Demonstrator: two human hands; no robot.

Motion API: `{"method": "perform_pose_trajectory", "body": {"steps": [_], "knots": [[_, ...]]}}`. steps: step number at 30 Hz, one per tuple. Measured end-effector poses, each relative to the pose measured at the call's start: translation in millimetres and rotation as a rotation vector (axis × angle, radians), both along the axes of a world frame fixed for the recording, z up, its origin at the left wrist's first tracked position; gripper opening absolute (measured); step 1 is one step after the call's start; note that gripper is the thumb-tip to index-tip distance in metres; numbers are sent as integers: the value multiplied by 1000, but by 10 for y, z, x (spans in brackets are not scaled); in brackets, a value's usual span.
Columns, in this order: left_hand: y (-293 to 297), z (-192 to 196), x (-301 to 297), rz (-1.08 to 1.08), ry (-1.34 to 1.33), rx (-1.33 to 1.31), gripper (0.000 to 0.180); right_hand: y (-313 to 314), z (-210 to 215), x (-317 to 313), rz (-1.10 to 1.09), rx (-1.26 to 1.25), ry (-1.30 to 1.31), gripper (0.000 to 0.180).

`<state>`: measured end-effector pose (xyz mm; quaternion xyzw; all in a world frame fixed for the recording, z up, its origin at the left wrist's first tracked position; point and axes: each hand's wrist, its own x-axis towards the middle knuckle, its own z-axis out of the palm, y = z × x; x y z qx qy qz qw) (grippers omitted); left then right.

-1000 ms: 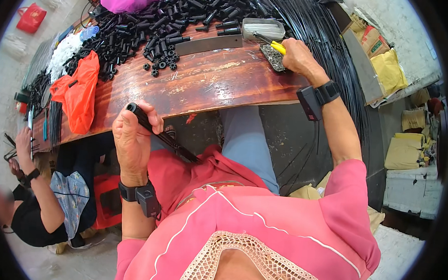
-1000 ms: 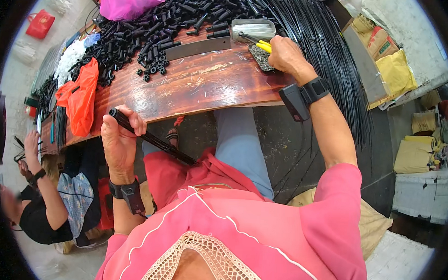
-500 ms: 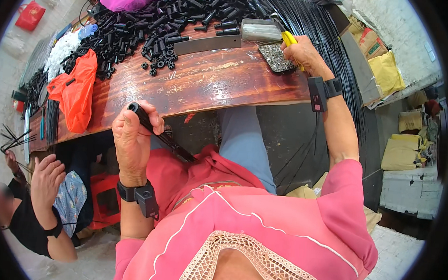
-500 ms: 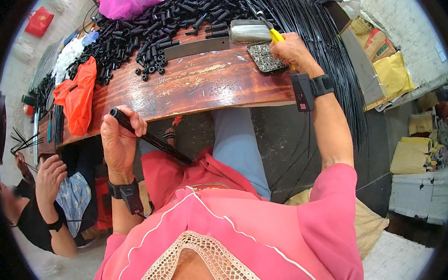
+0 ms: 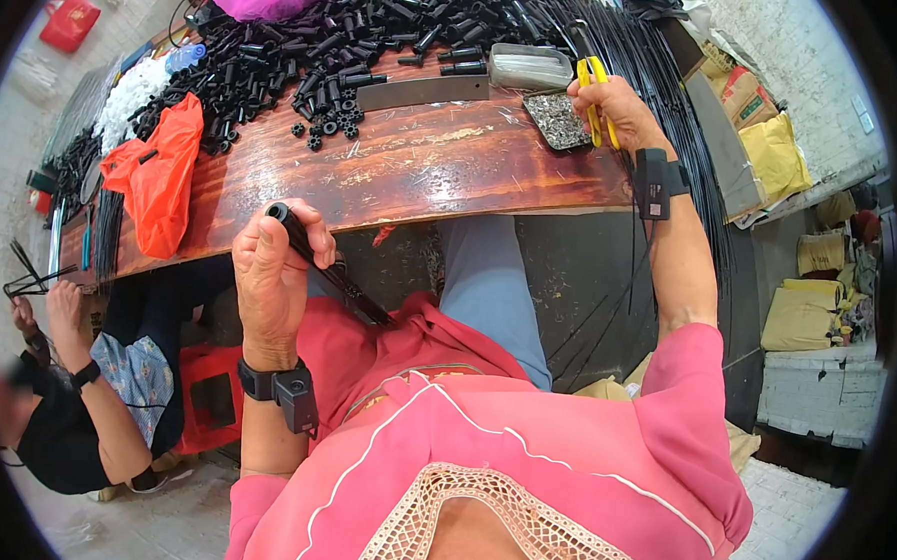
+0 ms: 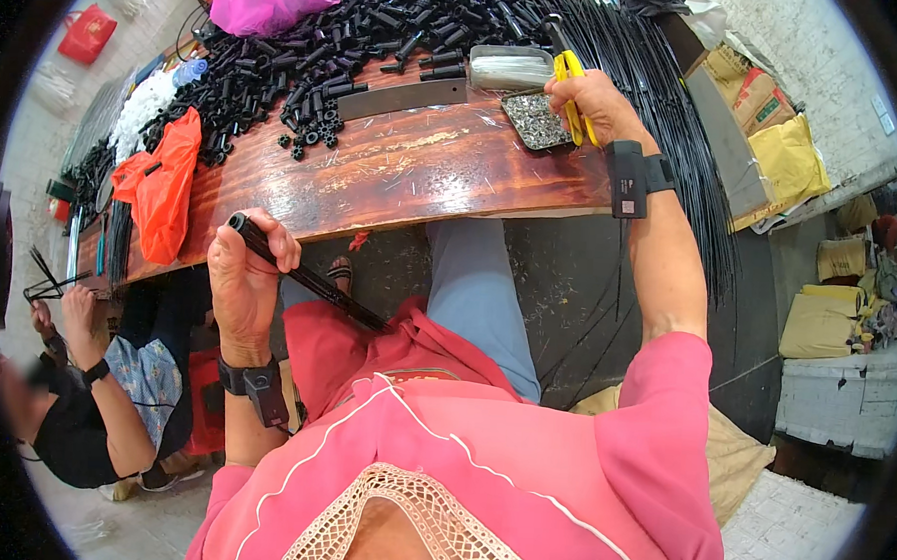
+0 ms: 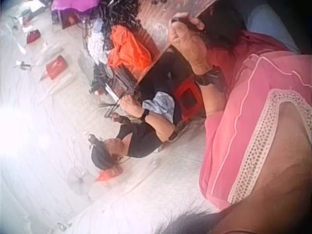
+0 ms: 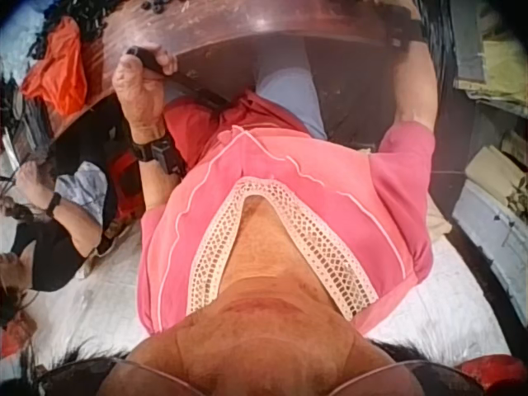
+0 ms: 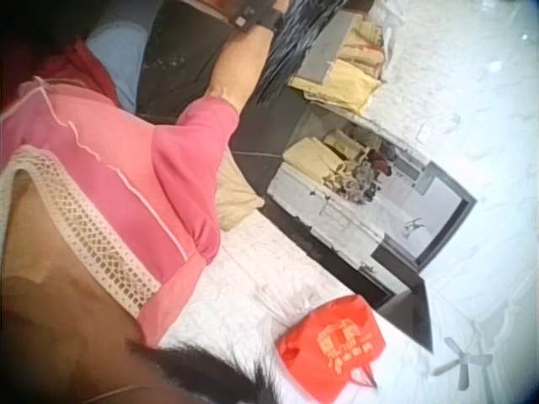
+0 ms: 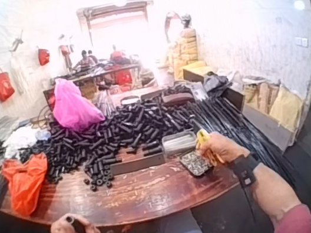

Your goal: Inserting and crimping umbrella ribs into a central hub using pliers in an industrial workshop.

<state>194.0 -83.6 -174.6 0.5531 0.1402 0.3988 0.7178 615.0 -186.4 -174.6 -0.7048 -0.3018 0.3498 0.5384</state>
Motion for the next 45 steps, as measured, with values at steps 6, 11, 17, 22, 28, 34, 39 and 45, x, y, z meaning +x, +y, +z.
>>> {"method": "perform_pose_trajectory", "body": {"steps": [6, 11, 17, 22, 28, 34, 39, 45], "knots": [[-42, 45, -130, 133, 65, 40, 44, 207, -99, -182, 153, 168, -225, 14], [-65, 26, -87, 58, 31, -54, 28, 108, 94, -1028, 42, 205, -152, 19], [-71, -10, -307, 110, -81, -36, 30, 436, 95, -2114, 227, 431, -94, 16], [-134, -6, -445, 132, -109, -61, 31, 570, 134, -2081, 296, 418, -242, 18], [-139, 107, -338, 157, -20, -65, 28, 369, 150, -1065, -92, 397, -421, 22], [-35, -16, -291, 116, -46, -16, 42, 421, 149, -414, -120, 213, -233, 10], [-31, -3, -88, -12, -51, -34, 45, 143, 63, -132, -173, 274, 129, 24], [-84, 1, 8, -20, -22, -20, 45, 132, 10, -48, -181, 249, 173, 25]]}}
